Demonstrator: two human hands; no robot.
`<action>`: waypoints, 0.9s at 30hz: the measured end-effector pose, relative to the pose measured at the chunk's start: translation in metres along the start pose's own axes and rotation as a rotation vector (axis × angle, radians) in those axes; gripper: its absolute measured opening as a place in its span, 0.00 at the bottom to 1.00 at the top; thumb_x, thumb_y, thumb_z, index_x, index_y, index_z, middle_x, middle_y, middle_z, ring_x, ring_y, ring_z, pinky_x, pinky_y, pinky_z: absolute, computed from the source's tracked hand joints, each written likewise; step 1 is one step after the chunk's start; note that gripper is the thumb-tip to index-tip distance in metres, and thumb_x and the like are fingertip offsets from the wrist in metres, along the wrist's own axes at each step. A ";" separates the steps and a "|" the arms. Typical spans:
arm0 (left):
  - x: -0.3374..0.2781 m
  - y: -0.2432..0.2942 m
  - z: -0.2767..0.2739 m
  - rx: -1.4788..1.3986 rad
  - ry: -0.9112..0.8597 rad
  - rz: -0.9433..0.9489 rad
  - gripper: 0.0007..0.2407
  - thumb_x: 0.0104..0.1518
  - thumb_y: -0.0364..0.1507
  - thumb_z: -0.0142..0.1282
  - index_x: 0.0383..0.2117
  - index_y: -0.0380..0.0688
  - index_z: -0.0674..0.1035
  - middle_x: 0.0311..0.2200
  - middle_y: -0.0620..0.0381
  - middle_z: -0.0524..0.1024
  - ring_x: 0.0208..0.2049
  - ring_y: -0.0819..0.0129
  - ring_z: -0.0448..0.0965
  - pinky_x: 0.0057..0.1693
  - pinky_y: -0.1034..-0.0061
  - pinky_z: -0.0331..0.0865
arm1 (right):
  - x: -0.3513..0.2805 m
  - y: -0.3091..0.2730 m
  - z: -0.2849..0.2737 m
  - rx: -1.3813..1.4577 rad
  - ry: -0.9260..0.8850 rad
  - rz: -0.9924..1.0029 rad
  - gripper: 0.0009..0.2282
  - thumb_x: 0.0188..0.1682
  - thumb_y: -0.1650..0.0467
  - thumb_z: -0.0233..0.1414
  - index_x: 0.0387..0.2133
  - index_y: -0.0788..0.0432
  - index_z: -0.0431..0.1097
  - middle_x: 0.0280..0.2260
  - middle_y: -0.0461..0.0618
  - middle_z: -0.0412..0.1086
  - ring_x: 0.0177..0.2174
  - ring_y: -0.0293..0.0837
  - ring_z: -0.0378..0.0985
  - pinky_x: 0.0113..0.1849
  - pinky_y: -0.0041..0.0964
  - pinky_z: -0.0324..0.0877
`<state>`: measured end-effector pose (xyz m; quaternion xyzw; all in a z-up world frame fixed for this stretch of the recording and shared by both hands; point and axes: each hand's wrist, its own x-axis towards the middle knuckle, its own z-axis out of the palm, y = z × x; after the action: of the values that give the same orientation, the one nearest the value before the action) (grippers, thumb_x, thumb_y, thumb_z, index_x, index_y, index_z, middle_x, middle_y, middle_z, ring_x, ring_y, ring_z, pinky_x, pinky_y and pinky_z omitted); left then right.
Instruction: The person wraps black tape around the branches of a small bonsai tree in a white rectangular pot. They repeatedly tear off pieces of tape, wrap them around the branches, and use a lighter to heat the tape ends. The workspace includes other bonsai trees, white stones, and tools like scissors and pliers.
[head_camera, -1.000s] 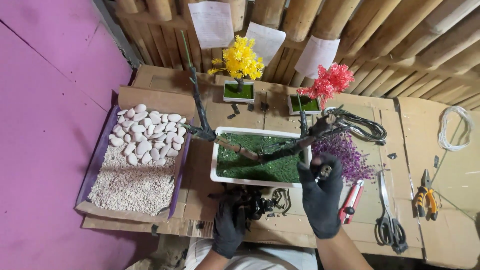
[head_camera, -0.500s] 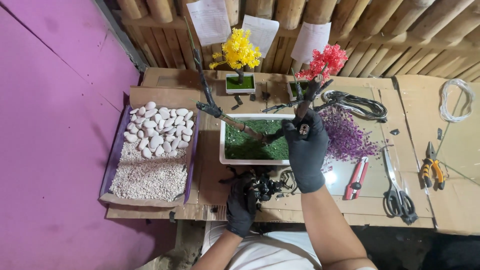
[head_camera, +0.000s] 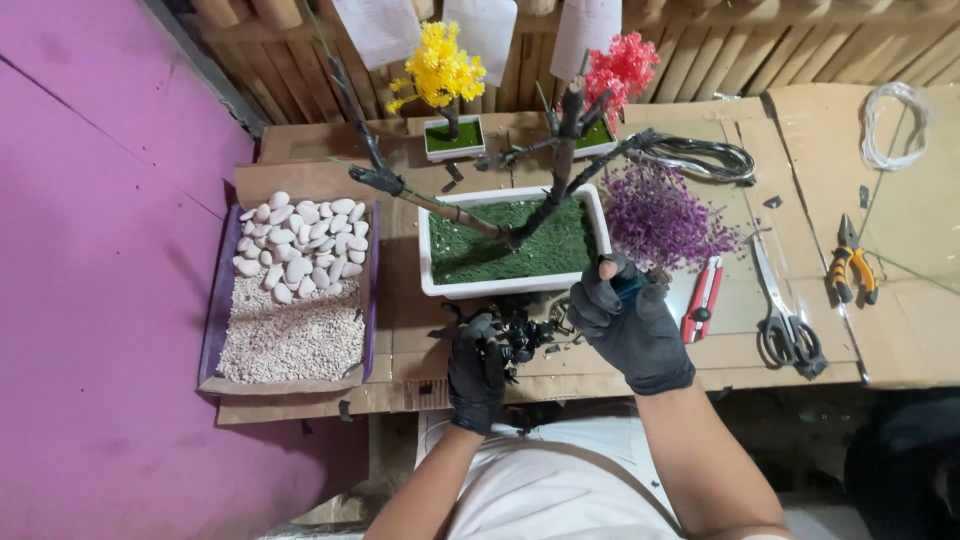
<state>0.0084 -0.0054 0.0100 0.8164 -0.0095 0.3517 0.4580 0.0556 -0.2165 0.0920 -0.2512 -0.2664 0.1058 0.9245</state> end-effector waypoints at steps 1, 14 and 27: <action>-0.001 0.003 -0.003 0.003 -0.013 -0.002 0.09 0.61 0.34 0.50 0.42 0.53 0.80 0.31 0.54 0.79 0.33 0.47 0.82 0.40 0.62 0.79 | -0.007 -0.004 -0.004 0.004 0.013 -0.004 0.25 0.53 0.54 0.51 0.54 0.61 0.61 0.26 0.43 0.48 0.24 0.39 0.52 0.28 0.32 0.55; -0.021 -0.023 0.012 -0.040 -0.088 -0.025 0.12 0.63 0.28 0.49 0.52 0.48 0.78 0.37 0.53 0.80 0.38 0.51 0.82 0.44 0.63 0.79 | -0.049 -0.042 -0.038 -1.551 0.802 0.847 0.18 0.52 0.59 0.54 0.53 0.51 0.69 0.45 0.57 0.75 0.46 0.59 0.77 0.46 0.56 0.70; -0.016 -0.021 0.008 -0.069 -0.100 0.044 0.10 0.62 0.25 0.51 0.48 0.42 0.78 0.38 0.50 0.77 0.40 0.48 0.80 0.48 0.61 0.76 | -0.038 -0.005 -0.057 -2.161 0.728 0.595 0.10 0.56 0.66 0.52 0.48 0.54 0.72 0.41 0.53 0.71 0.45 0.55 0.79 0.40 0.54 0.79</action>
<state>0.0082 -0.0042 -0.0175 0.8163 -0.0623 0.3198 0.4769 0.0552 -0.2568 0.0362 -0.9718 0.1308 -0.0415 0.1920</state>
